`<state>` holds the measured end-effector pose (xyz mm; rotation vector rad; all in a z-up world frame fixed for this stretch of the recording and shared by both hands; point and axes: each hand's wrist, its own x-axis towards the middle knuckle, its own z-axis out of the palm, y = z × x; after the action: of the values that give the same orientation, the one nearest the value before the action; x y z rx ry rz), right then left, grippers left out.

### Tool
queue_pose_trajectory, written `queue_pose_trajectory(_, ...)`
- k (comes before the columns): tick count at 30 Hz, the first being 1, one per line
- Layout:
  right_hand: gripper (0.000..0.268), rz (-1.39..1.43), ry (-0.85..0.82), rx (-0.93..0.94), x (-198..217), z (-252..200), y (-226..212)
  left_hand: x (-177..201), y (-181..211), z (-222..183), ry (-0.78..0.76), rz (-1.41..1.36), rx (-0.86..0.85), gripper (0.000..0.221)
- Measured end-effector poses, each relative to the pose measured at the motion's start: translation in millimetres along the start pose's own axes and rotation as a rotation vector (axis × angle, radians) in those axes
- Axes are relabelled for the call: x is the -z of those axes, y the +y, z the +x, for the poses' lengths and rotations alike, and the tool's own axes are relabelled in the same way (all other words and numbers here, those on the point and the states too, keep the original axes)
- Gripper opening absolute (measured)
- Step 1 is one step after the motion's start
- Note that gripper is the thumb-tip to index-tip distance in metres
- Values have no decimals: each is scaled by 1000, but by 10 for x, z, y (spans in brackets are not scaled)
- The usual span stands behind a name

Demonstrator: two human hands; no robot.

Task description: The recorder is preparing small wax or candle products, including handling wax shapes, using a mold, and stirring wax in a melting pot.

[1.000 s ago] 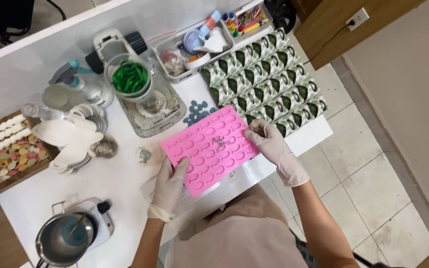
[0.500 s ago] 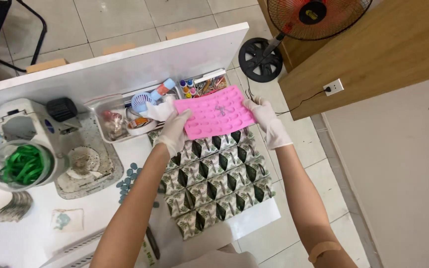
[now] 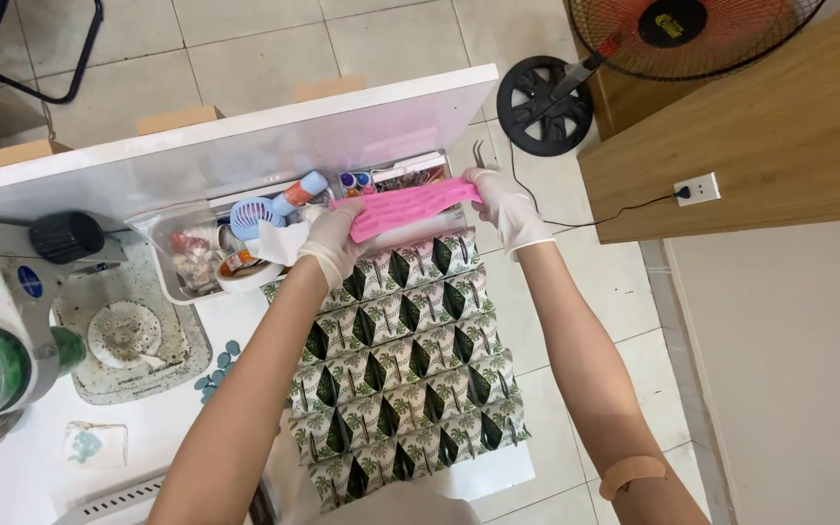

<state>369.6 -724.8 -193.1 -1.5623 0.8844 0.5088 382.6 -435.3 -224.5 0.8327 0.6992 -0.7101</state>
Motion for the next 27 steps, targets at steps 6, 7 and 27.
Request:
queue_pose_trajectory(6, 34, -246, 70, 101, -76, -271, -46, -104, -17, -252, 97, 204, -56, 19)
queue_pose_trajectory(7, 35, -252, 86, 113, -59, -278, -24, -132, -18, -296, 100, 249, -74, 22)
queue_pose_trajectory(27, 15, -25, -207, 517, -686, -2471, 801, 1128, -16, -2754, 57, 806, -542, 17)
